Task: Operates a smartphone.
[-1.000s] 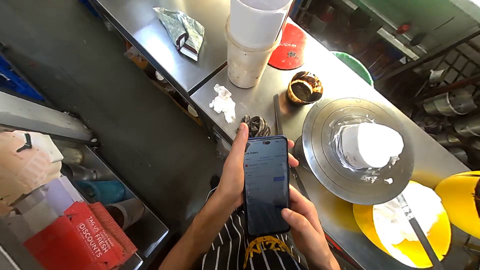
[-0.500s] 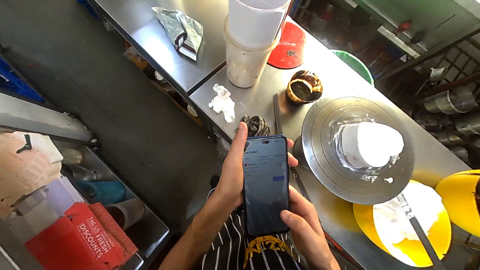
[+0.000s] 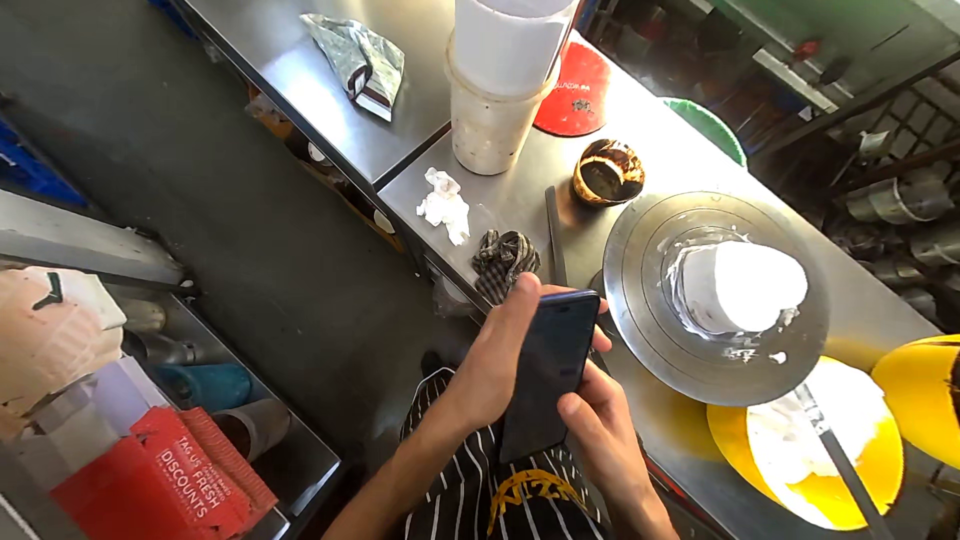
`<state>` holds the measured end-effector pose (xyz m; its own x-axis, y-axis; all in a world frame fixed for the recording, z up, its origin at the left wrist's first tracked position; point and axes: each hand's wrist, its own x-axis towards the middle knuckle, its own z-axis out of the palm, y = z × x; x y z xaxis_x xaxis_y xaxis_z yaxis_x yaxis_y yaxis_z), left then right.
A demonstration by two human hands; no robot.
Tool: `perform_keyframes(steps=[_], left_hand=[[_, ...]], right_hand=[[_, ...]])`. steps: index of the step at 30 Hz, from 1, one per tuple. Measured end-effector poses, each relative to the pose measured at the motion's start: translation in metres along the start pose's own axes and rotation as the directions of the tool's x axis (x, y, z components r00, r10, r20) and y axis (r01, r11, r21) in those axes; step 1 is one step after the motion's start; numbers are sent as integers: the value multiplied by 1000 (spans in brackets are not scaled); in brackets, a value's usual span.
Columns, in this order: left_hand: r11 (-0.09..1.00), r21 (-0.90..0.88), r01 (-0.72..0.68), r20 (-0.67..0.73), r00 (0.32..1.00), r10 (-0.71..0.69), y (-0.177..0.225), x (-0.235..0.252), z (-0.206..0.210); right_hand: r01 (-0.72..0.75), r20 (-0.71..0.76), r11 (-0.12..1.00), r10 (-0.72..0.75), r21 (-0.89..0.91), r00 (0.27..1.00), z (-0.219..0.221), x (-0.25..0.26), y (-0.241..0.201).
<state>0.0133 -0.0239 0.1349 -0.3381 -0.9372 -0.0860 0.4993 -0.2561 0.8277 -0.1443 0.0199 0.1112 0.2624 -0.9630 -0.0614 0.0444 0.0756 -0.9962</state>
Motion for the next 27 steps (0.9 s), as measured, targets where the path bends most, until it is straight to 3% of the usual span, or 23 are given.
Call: perform_keyframes(steps=[4, 9, 15, 19, 27], left_hand=[[991, 128, -45, 11, 999, 44, -5, -1, 2], [997, -78, 1, -40, 999, -5, -2, -1, -2], [932, -359, 57, -91, 991, -96, 6, 5, -11], [907, -413, 82, -102, 985, -136, 10, 6, -12], [885, -453, 110, -90, 982, -168, 12, 7, -12]], right_hand=[[-7, -93, 997, 0, -76, 996, 6, 8, -2], [-9, 3, 1000, 9, 19, 1000, -1, 2, 6], [-32, 158, 994, 15, 108, 987, -11, -13, 16], [-55, 210, 976, 10, 209, 978, -8, -20, 17], [-65, 201, 974, 20, 219, 979, -5, -22, 14]])
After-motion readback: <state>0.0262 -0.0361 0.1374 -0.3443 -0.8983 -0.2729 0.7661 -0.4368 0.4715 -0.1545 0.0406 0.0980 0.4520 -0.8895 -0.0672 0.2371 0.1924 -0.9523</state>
